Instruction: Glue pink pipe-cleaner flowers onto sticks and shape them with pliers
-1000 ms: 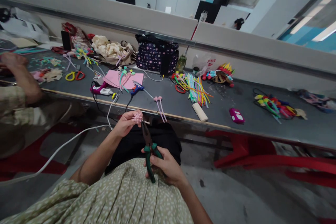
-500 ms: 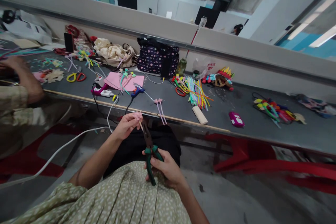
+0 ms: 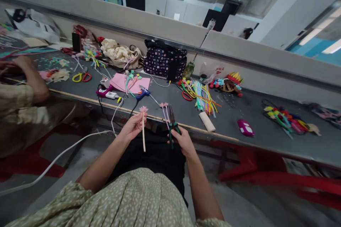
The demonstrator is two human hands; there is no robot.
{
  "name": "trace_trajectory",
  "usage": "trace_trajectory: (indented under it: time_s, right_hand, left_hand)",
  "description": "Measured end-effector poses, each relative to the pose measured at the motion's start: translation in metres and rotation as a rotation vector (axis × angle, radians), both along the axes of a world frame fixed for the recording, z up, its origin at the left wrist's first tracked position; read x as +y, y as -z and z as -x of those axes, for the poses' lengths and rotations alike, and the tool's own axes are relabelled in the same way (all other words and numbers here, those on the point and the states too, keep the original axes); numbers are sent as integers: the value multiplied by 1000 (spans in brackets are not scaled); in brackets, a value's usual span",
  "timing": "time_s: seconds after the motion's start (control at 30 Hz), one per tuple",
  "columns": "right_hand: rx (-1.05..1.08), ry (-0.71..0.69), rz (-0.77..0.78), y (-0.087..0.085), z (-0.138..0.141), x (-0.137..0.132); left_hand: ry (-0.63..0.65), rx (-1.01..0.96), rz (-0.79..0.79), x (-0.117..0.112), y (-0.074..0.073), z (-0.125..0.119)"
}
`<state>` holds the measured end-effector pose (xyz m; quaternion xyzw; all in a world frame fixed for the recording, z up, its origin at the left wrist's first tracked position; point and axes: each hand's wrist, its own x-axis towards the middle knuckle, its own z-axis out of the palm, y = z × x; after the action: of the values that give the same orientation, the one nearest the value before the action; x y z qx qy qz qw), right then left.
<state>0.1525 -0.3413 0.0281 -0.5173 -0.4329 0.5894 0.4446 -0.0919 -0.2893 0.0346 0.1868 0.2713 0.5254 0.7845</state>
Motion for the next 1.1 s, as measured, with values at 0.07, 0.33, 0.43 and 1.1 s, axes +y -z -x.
trace_trajectory:
  time_s: [0.07, 0.33, 0.43, 1.1]
  right_hand:
    - [-81, -10, -22, 10, -6, 30]
    - [-520, 43, -22, 37, -24, 126]
    - [-603, 41, -27, 36, -28, 150]
    - [-991, 113, -447, 20, 43, 197]
  left_hand:
    - [-4, -9, 26, 5, 2, 0]
    - [-74, -21, 91, 32, 22, 8]
    - [-107, -6, 78, 43, 27, 13]
    - [-526, 346, -10, 139, 37, 53]
